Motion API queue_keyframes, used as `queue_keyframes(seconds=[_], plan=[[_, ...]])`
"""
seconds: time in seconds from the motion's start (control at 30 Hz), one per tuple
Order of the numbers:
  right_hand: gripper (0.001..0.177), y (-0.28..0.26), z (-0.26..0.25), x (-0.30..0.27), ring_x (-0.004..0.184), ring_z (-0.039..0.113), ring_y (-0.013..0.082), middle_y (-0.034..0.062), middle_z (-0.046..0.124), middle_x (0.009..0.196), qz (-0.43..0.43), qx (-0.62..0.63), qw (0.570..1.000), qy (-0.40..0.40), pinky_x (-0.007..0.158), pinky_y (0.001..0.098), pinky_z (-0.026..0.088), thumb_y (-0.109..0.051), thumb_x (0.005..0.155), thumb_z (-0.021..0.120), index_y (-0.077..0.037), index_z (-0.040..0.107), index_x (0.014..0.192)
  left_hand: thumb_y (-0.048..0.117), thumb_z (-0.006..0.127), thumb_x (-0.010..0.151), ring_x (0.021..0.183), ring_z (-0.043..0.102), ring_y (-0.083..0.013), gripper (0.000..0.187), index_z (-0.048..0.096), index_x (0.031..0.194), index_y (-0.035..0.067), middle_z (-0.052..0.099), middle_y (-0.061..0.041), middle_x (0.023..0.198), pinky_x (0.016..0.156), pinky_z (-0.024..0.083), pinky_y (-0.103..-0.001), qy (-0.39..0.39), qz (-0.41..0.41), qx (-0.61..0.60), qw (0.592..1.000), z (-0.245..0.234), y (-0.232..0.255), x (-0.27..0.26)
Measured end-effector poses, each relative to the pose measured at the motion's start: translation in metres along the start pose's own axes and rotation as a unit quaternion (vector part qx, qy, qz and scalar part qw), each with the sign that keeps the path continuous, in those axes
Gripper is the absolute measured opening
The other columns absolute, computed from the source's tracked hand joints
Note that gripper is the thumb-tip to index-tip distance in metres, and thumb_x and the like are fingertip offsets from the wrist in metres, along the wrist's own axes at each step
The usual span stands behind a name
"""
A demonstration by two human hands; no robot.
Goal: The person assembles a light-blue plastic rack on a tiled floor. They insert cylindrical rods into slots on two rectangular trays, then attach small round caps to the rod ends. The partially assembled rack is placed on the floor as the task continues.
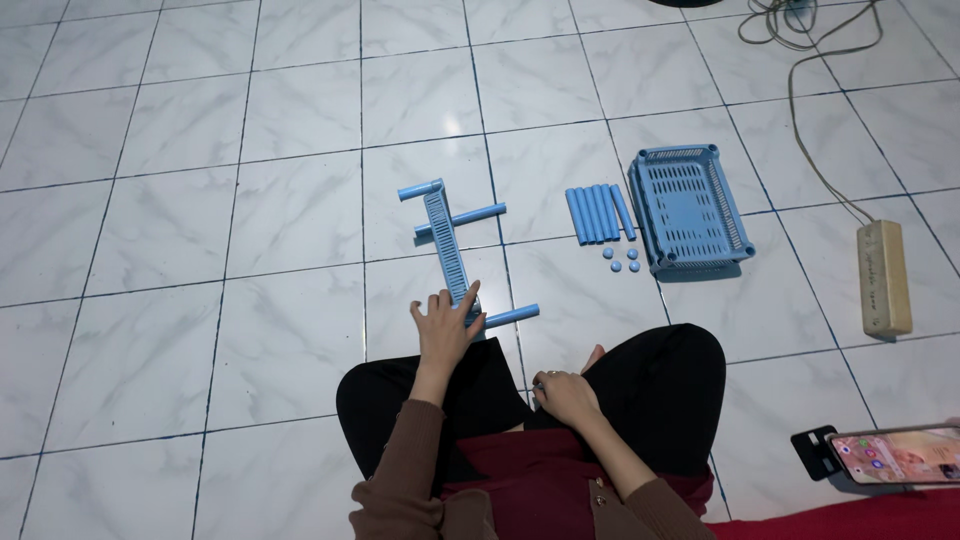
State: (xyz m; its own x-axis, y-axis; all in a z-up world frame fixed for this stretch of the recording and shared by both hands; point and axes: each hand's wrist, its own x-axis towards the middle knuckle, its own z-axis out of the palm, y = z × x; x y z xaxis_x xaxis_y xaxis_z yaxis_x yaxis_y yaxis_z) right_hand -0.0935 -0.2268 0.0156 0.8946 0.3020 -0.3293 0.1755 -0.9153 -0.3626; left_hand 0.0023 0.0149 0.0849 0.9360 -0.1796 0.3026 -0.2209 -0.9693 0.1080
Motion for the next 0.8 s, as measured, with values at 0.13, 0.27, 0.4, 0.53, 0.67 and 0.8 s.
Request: queue_keyframes(seconds=[0.13,0.27,0.4,0.53,0.67,0.8], plan=[[0.026,0.000,-0.001,-0.004,0.086,0.072,0.0314,0.0147,0.074,0.092,-0.017,-0.005,1.000,0.024,0.077,0.0425,0.057,-0.028,0.092,0.065,-0.006,0.071,0.104,0.033,0.074,0.089,0.131,0.038,-0.0359,0.058,0.051,0.139,0.015,0.038,-0.022,0.136,0.105,0.036,-0.057,0.220,-0.001,-0.116,0.969,0.036,-0.010,-0.038],[0.032,0.003,0.008,0.003,0.094,0.071,0.0310,0.0163,0.072,0.104,0.018,-0.032,0.999,-0.011,0.080,0.0423,0.058,-0.029,0.092,0.066,-0.004,0.066,0.113,0.007,0.059,0.099,0.143,0.036,-0.0392,0.044,0.040,0.138,-0.002,0.032,-0.025,0.150,0.120,0.033,-0.054,0.300,-0.223,-0.317,0.872,0.093,-0.005,-0.089],[0.064,0.019,0.028,0.027,0.113,0.064,0.0378,0.0248,0.058,0.128,0.077,-0.003,0.997,-0.001,0.087,0.0463,0.058,-0.028,0.087,0.072,0.000,0.046,0.139,0.000,0.061,0.085,0.139,0.040,-0.0403,0.051,0.049,0.134,-0.001,0.044,-0.023,0.145,0.118,0.036,-0.054,0.062,-0.267,-0.233,0.933,0.124,-0.017,-0.095],[0.078,0.043,0.046,0.069,0.126,0.052,0.0422,0.0312,0.043,0.141,0.123,0.147,0.980,0.059,0.098,0.0465,0.052,-0.028,0.086,0.077,-0.002,0.037,0.148,0.006,0.061,0.089,0.144,0.032,-0.0396,0.058,0.041,0.144,0.000,0.038,-0.020,0.151,0.118,0.025,-0.063,-0.139,-0.248,-0.164,0.945,0.114,-0.020,-0.079],[0.080,0.058,0.055,0.090,0.127,0.052,0.0417,0.0308,0.042,0.140,0.170,0.213,0.954,0.126,0.102,0.0446,0.050,-0.025,0.083,0.079,-0.003,0.037,0.148,0.006,0.061,0.087,0.146,0.029,-0.0362,0.067,0.037,0.149,0.004,0.035,-0.016,0.154,0.117,0.020,-0.065,-0.211,-0.230,-0.104,0.944,0.102,-0.011,-0.065],[0.082,0.057,0.047,0.100,0.108,0.069,0.0351,0.0242,0.048,0.135,0.220,0.270,0.934,0.085,0.099,0.0421,0.054,-0.027,0.085,0.071,-0.015,0.031,0.157,0.007,0.063,0.089,0.139,0.036,-0.0354,0.061,0.042,0.146,0.006,0.038,-0.016,0.151,0.113,0.031,-0.060,-0.196,-0.257,-0.159,0.933,0.113,-0.021,-0.061]])
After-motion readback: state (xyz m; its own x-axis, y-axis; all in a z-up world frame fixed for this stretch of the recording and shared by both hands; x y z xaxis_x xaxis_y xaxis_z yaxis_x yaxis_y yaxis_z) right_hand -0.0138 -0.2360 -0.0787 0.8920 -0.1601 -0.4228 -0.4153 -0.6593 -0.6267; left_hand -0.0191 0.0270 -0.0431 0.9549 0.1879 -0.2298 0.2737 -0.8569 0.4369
